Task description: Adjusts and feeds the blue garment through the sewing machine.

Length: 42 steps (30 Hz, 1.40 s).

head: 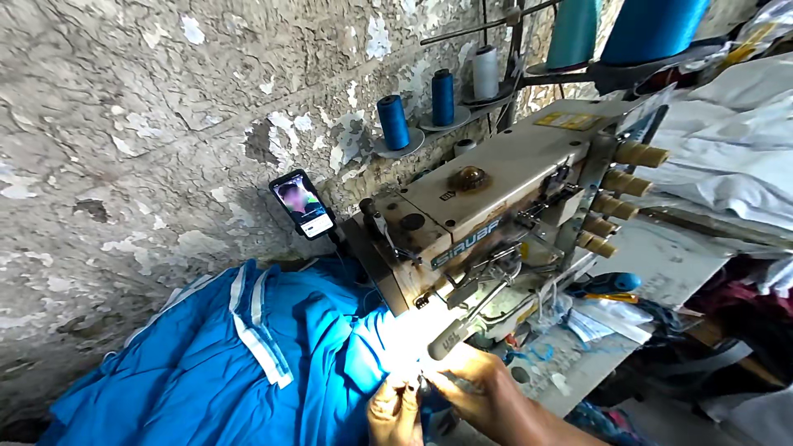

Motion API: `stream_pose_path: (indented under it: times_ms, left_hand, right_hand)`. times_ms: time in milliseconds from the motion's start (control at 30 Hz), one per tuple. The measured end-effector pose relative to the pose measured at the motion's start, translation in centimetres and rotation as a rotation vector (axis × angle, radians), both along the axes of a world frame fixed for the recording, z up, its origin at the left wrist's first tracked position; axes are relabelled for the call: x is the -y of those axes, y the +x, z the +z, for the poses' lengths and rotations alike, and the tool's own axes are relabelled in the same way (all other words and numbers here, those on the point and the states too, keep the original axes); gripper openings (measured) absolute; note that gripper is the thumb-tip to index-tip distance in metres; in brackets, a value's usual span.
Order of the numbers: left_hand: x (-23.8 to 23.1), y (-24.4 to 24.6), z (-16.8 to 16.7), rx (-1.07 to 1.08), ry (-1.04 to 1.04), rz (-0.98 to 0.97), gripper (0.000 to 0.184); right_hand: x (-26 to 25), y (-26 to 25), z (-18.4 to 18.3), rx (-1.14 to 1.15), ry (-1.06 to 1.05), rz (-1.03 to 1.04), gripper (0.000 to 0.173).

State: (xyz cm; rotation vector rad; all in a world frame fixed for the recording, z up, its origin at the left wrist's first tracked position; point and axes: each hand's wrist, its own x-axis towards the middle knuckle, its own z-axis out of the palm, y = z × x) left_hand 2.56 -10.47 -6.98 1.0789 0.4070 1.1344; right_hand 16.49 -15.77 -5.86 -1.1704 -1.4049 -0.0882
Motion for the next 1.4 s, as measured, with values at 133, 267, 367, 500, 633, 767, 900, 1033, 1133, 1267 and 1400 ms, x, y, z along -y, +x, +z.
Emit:
stream_pose_path:
  times_ms: [133,267,367,500,633,767,900,1033,1133,1267,1400]
  left_hand:
    - [-0.4,-0.1,-0.4,-0.047,0.127,0.037,0.016]
    - [-0.9,-0.6,-0.8,-0.153,0.240,0.061,0.014]
    - [-0.9,-0.6,-0.8,-0.156,0.230,0.061,0.013]
    - [-0.6,-0.4,-0.9,-0.101,0.162,0.055,0.017]
    - [-0.8,-0.6,-1.1,-0.164,0.179,0.057,0.020]
    - [-0.9,-0.3,-1.3,-0.195,0.210,0.104,0.022]
    - [-0.6,-0.2,-0.7,-0.194,0.180,0.100,0.024]
    - [-0.4,0.0,-0.3,-0.141,0.094,0.057,0.027]
    - [-0.4,0.1,0.1,-0.110,0.019,0.048,0.027]
    - [-0.8,0.0,-0.3,-0.162,0.065,0.088,0.028]
    - [-1.1,-0.2,-0.6,-0.238,0.184,0.113,0.023]
  right_hand:
    - [-0.1,0.6,-0.1,0.017,-0.002,0.019,0.011]
    - [-0.2,0.6,0.0,0.047,-0.003,0.015,0.011]
    - [-0.3,0.5,-0.2,0.078,-0.003,-0.005,0.011]
    - [-0.2,0.6,-0.3,0.121,-0.027,0.012,0.012]
    - [-0.3,0.8,-0.8,0.207,-0.045,-0.021,0.012]
    - [-1.0,0.9,-1.1,0.165,-0.022,-0.007,0.012]
    - [-1.4,1.1,-1.6,0.128,-0.006,0.003,0.011]
    - [-1.6,1.6,-1.5,0.111,-0.009,0.067,0.010]
    - [-1.4,1.7,-1.1,0.160,-0.025,0.062,0.012]
    - [-0.9,1.6,-1.1,0.244,-0.044,-0.011,0.014]
    - [-1.0,1.3,-1.3,0.274,-0.025,-0.075,0.015]
